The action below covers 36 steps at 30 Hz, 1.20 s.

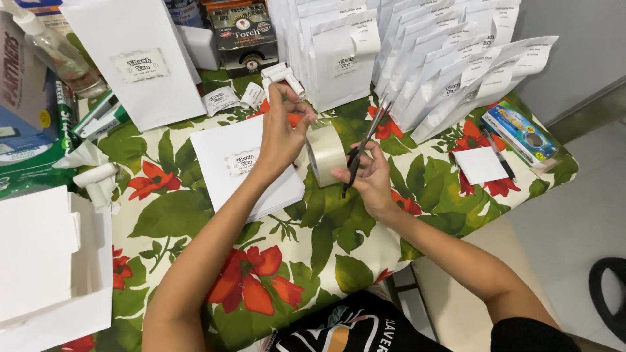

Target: Folding paper inserts, applying adhesive labels, and using tape to prepare product packaging.

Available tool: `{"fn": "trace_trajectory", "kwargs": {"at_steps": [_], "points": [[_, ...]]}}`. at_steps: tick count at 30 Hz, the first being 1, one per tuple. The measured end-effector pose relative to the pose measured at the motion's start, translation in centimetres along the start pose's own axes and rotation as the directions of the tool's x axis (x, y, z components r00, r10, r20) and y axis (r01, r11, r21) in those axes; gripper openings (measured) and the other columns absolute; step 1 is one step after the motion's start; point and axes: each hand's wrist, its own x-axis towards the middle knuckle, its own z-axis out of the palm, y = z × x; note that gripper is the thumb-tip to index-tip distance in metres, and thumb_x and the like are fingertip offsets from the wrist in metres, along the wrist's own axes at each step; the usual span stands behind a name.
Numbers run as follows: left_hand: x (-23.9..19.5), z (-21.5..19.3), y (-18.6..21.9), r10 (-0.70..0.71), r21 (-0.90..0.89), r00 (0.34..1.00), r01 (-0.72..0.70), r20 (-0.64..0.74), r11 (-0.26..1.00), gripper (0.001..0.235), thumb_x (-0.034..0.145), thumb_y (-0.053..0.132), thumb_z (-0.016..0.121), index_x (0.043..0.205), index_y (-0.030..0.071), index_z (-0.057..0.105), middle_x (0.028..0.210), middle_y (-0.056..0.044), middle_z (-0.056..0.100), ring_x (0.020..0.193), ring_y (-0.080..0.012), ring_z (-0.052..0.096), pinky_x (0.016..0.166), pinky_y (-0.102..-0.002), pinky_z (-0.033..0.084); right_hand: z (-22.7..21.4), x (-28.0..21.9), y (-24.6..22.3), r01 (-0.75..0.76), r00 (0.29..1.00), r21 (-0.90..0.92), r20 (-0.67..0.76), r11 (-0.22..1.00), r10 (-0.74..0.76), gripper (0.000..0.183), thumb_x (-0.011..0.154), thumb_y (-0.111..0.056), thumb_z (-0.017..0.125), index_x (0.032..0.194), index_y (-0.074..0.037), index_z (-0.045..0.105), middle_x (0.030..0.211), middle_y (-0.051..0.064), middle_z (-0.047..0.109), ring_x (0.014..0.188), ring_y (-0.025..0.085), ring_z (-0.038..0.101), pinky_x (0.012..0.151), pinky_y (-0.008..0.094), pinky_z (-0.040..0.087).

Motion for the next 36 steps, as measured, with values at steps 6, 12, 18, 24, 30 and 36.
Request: {"fn": "trace_trajectory", "kwargs": {"at_steps": [6, 12, 18, 24, 30, 36], "points": [[-0.1, 0.3, 0.8, 0.057, -0.043, 0.995, -0.06, -0.082, 0.997, 0.04, 0.08, -0.008, 0.061, 0.1, 0.01, 0.031, 0.077, -0.006, 0.065, 0.076, -0.0241, 0.063, 0.079, -0.037, 0.045, -0.9, 0.8, -0.8, -0.026, 0.998, 0.028, 0.058, 0.999, 0.024, 0.06, 0.063, 0.003, 0.08, 0.111, -0.005, 0.044, 0.081, 0.008, 0.062, 0.066, 0.015, 0.068, 0.061, 0.024, 0.06], [0.0, -1.1, 4.6, 0.121, -0.004, 0.99, -0.122, -0.073, 0.993, 0.043, 0.081, -0.002, 0.066, 0.1, 0.011, 0.03, 0.078, -0.003, 0.066, 0.077, -0.0233, 0.063, 0.083, -0.039, 0.044, -0.8, 1.3, -2.9, -0.052, 0.999, 0.011, 0.013, 0.999, 0.052, 0.055, 0.065, -0.003, 0.081, 0.109, -0.007, 0.047, 0.078, 0.004, 0.061, 0.063, 0.01, 0.066, 0.059, 0.019, 0.057], [1.1, -0.3, 7.3, 0.187, 0.153, 0.982, -0.185, 0.003, 0.971, 0.046, 0.076, -0.005, 0.068, 0.098, 0.008, 0.031, 0.074, -0.006, 0.063, 0.069, -0.0242, 0.065, 0.071, -0.036, 0.046, 0.6, 1.4, -4.2, -0.046, 0.999, -0.077, 0.015, 0.996, 0.048, 0.055, 0.063, -0.003, 0.082, 0.106, -0.009, 0.048, 0.076, 0.005, 0.06, 0.061, 0.012, 0.064, 0.058, 0.022, 0.056], [1.6, 0.9, 7.6, 0.166, 0.201, 0.984, -0.174, 0.057, 0.964, 0.042, 0.076, -0.008, 0.062, 0.096, 0.009, 0.03, 0.072, -0.003, 0.061, 0.07, -0.0222, 0.057, 0.074, -0.036, 0.041, 1.1, 1.9, -3.5, -0.083, 0.996, -0.066, -0.033, 0.994, 0.081, 0.048, 0.066, -0.005, 0.08, 0.1, -0.011, 0.047, 0.073, 0.005, 0.061, 0.059, 0.012, 0.06, 0.062, 0.025, 0.057], [2.4, 2.0, 7.6, 0.191, 0.229, 0.976, -0.21, 0.104, 0.95, 0.039, 0.077, -0.008, 0.058, 0.099, 0.009, 0.031, 0.073, -0.004, 0.058, 0.075, -0.0233, 0.054, 0.078, -0.036, 0.043, 1.4, 2.0, -3.2, -0.108, 0.992, -0.059, -0.079, 0.992, 0.103, 0.045, 0.066, -0.01, 0.08, 0.098, -0.012, 0.048, 0.072, 0.004, 0.061, 0.06, 0.009, 0.057, 0.053, 0.022, 0.051], [2.5, 2.2, 7.5, 0.205, 0.229, 0.973, -0.224, 0.102, 0.947, 0.037, 0.078, -0.008, 0.058, 0.097, 0.008, 0.031, 0.074, -0.004, 0.057, 0.075, -0.022, 0.053, 0.077, -0.035, 0.042, 1.8, 1.9, -3.1, -0.147, 0.985, -0.044, -0.102, 0.988, 0.142, 0.043, 0.067, -0.009, 0.08, 0.097, -0.011, 0.048, 0.071, 0.005, 0.062, 0.06, 0.012, 0.06, 0.052, 0.023, 0.048]]}}
